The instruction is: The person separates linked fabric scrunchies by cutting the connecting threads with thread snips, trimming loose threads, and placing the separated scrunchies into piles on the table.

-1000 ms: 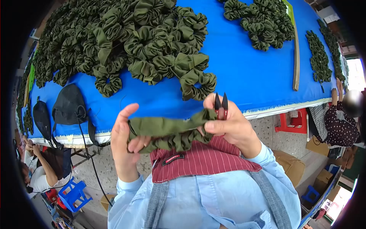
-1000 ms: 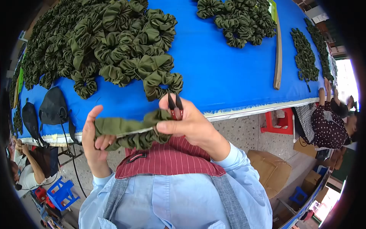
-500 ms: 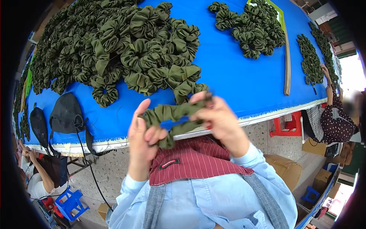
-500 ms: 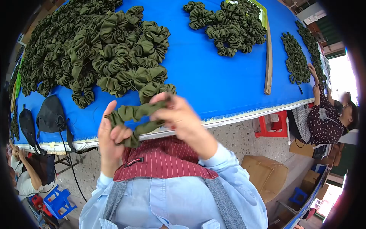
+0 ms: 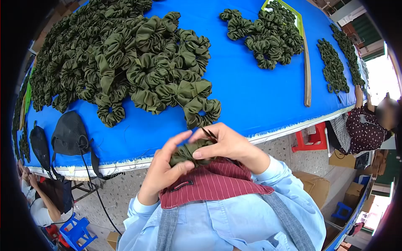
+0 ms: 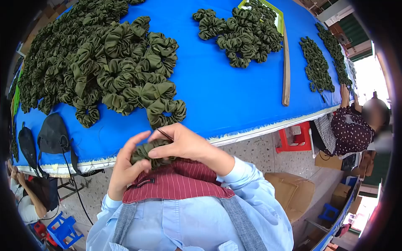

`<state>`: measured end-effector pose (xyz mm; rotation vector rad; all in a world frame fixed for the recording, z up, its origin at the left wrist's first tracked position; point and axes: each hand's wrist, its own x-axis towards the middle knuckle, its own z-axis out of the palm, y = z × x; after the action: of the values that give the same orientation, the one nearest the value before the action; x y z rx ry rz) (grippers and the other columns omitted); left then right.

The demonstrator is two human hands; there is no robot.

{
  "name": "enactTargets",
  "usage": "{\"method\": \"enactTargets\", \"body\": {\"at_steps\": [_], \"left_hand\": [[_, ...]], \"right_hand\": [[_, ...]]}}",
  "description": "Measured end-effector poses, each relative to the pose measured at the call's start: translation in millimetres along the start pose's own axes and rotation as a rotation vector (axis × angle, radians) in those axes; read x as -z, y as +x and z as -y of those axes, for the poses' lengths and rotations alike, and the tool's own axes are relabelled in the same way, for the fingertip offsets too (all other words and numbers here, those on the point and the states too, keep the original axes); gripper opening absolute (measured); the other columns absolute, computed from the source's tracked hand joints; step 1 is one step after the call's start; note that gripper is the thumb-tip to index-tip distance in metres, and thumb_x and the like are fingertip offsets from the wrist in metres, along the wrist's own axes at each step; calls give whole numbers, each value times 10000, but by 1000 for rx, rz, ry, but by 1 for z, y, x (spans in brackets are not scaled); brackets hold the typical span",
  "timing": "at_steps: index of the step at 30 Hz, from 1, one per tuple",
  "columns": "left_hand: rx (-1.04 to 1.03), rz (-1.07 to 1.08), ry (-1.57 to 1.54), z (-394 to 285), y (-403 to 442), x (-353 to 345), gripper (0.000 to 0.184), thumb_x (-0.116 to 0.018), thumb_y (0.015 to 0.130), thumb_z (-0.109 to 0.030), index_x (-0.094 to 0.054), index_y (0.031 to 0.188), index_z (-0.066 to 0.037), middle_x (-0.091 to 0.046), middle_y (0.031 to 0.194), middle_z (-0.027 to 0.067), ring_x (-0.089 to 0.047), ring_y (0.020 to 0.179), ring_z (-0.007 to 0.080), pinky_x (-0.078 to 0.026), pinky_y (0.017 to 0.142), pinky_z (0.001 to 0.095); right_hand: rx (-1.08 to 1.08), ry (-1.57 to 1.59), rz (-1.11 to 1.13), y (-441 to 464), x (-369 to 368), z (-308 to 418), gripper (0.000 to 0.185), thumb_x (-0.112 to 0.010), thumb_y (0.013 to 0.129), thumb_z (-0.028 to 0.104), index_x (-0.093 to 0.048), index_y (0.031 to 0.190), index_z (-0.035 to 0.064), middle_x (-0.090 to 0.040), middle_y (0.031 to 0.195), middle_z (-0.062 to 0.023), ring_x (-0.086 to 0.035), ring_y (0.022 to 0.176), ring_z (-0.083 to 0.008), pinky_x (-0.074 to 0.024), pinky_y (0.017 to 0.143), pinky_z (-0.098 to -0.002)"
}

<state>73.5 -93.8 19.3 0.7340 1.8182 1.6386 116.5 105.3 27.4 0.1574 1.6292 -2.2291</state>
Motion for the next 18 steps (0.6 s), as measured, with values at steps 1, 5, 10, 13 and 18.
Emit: {"method": "enactTargets", "body": {"at_steps": [1,5,10,13,18], "left_hand": [[-57,76,39,4,-4,7,479,-583,840,-124,-453,1293,-41,-603,708,52,-474,517,75,-351,489,158],[49,-188,-499,-4,-24,53,523,-578,778,-40,-454,1285,-14,-605,755,59,-506,563,108,-383,531,160],[-63,-81,-239,-4,13,-1,483,-623,802,-55,-465,1251,28,-577,997,111,-584,755,163,-500,685,234],[-196,-227,-114,16,25,-6,446,-627,797,-34,-489,1216,30,-538,1088,111,-591,884,198,-500,784,285],[-9,-383,-46,38,25,-7,384,-653,773,-15,-529,1133,36,-529,1088,106,-584,878,191,-493,777,288]], "right_hand": [[-112,-86,1,-7,7,9,187,-707,728,21,-657,905,-16,-648,739,-60,-560,598,-87,-434,553,-168],[-98,-68,-195,-25,24,5,133,-702,724,23,-676,850,-12,-631,662,-46,-535,543,-77,-416,519,-162],[69,-52,-310,-14,22,18,124,-681,739,58,-658,842,-8,-635,664,-61,-564,541,-113,-459,538,-194],[666,-141,-718,0,86,50,112,-678,708,109,-660,790,34,-597,633,-44,-470,448,-97,-376,413,-192],[695,-5,-1100,-4,183,87,321,-666,839,203,-565,1055,-12,-583,826,-69,-432,527,-51,-222,379,-155]]}}
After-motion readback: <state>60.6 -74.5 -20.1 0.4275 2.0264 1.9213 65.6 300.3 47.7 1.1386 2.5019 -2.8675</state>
